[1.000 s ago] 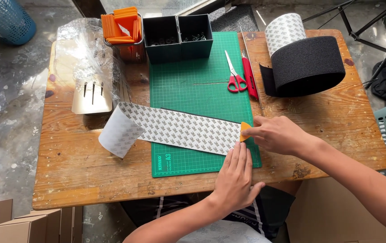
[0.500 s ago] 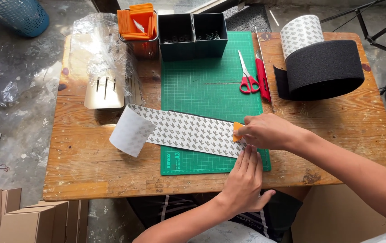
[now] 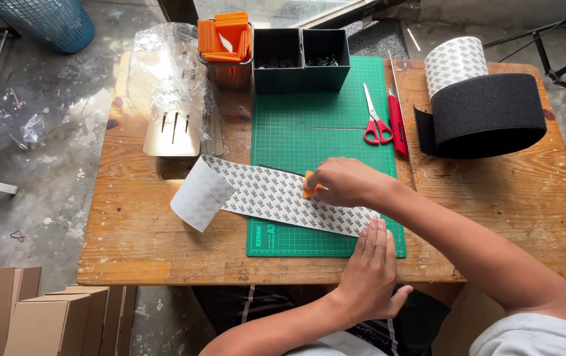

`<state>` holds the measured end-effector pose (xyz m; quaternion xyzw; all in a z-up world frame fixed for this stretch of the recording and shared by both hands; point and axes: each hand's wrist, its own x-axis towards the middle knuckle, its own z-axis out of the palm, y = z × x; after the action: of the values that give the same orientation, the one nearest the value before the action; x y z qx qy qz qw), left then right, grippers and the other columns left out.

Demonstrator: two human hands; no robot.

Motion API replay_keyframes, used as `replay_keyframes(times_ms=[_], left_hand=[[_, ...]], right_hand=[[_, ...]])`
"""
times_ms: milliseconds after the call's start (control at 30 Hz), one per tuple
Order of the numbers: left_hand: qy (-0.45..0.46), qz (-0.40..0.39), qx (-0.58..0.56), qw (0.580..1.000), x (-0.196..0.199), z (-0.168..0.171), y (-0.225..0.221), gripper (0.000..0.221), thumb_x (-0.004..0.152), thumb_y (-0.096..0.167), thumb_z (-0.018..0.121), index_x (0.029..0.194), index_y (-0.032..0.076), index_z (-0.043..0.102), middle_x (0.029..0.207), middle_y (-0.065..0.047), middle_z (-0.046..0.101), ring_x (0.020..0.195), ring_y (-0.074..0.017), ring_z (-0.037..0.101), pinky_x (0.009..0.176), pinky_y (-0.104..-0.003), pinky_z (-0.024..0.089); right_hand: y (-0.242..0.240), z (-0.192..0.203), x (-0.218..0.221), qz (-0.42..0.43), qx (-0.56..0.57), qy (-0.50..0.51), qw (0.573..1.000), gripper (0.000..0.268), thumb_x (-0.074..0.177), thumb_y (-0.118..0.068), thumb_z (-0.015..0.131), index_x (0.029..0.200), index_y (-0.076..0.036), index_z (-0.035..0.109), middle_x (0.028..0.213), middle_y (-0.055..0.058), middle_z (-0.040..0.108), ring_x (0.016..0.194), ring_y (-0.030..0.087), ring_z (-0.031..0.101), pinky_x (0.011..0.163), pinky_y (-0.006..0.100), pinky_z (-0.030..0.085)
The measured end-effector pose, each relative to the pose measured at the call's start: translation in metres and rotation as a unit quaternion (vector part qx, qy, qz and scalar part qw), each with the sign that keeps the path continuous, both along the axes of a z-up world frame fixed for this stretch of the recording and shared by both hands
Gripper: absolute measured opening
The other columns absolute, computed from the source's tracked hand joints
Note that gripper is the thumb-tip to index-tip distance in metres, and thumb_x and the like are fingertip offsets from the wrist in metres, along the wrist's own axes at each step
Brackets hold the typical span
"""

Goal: Measuring, cutting, and applying adhesive backing to a foam component using scissors and a scraper.

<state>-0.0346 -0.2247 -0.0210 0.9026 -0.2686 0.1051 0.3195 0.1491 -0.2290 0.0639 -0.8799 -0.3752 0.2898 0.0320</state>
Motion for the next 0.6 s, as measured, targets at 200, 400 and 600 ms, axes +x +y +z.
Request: replay_keyframes(times_ms=[200, 400, 600], left_hand=[[-0.026, 0.022, 0.004, 0.999, -0.001, 0.000, -0.001, 0.097, 0.073, 0.043, 0.066, 0.137, -0.026, 0.042, 0.143, -0.048, 0.040, 0.140, -0.0596, 0.035, 0.122, -0.060, 0.026], [-0.025, 0.023, -0.004, 0.999, -0.002, -0.002, 0.000, 0.095, 0.072, 0.042, 0.065, 0.137, -0.025, 0.043, 0.143, -0.047, 0.042, 0.138, -0.0591, 0.038, 0.121, -0.059, 0.027], [-0.040, 0.025, 0.002, 0.999, -0.002, -0.009, -0.002, 0.086, 0.076, 0.043, 0.064, 0.131, -0.023, 0.049, 0.138, -0.045, 0.047, 0.134, -0.0576, 0.043, 0.121, -0.058, 0.029]], right_hand=[[0.046, -0.011, 0.007, 0.008, 0.015, -0.022, 1.000, 0.025, 0.094, -0.014, 0.062, 0.114, -0.017, 0.076, 0.112, 0.000, 0.076, 0.091, 0.023, 0.071, 0.068, 0.041, 0.056], [0.074, -0.021, 0.016, 0.030, 0.035, -0.031, 0.998, 0.022, 0.091, -0.011, 0.065, 0.108, -0.017, 0.077, 0.105, -0.001, 0.077, 0.087, 0.021, 0.070, 0.067, 0.038, 0.054], [0.076, -0.027, 0.015, 0.010, 0.092, -0.019, 0.995, 0.020, 0.093, -0.016, 0.068, 0.110, -0.019, 0.077, 0.107, -0.002, 0.077, 0.092, 0.021, 0.068, 0.071, 0.041, 0.052]])
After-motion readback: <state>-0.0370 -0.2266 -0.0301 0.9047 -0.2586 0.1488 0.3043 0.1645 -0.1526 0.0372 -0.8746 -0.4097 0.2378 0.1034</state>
